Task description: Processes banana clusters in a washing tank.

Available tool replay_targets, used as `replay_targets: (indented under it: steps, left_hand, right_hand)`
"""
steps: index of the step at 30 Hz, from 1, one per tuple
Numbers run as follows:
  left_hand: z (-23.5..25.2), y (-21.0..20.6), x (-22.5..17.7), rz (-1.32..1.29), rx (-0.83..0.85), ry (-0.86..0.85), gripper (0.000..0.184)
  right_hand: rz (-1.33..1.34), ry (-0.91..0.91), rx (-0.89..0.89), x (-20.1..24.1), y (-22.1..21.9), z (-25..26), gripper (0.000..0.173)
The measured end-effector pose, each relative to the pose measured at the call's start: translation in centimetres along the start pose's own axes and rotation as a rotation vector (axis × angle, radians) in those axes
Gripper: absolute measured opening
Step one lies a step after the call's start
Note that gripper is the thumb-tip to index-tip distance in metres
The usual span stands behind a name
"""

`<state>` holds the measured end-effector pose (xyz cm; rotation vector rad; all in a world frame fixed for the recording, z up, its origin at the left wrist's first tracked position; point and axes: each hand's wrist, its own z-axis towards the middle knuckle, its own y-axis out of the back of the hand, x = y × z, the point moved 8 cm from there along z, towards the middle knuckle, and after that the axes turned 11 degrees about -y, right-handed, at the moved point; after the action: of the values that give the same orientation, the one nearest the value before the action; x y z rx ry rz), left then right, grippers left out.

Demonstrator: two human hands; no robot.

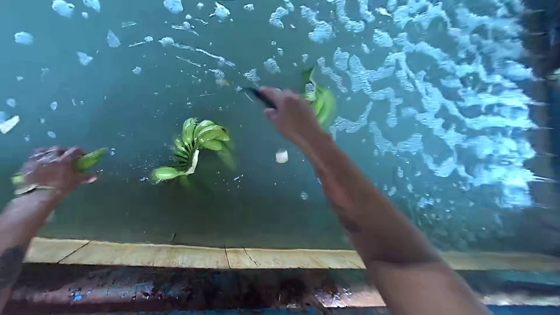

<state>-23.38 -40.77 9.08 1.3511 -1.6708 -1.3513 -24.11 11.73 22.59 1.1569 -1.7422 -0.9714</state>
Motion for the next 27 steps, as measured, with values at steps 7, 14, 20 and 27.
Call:
replay_targets:
  steps: [7, 14, 20, 27]
  left_hand:
    - [5.1, -2.0, -10.9, -0.15, 0.176, -0.11, 0.076]
    - [13.1, -12.2, -19.7, -0.113, 0.478, 0.171, 0.061]
    - [15.1, -15.6, -16.5, -0.035, 0.439, 0.264, 0.044]
    - [12.4, -12.8, -10.1, -0.253, 0.093, 0.432, 0.043]
  right_hand:
    - [0.244, -0.441, 0.004, -18.9, -6.2, 6.7, 0.036]
    - [0.514, -0.864, -0.186, -27.2, -6.9, 9.6, 0.081]
    - [0.645, -0.982, -0.139, -27.0, -10.7, 15.6, 0.13]
    - [1.034, -0.849, -0.19, -25.9, -17.7, 12.1, 0.092]
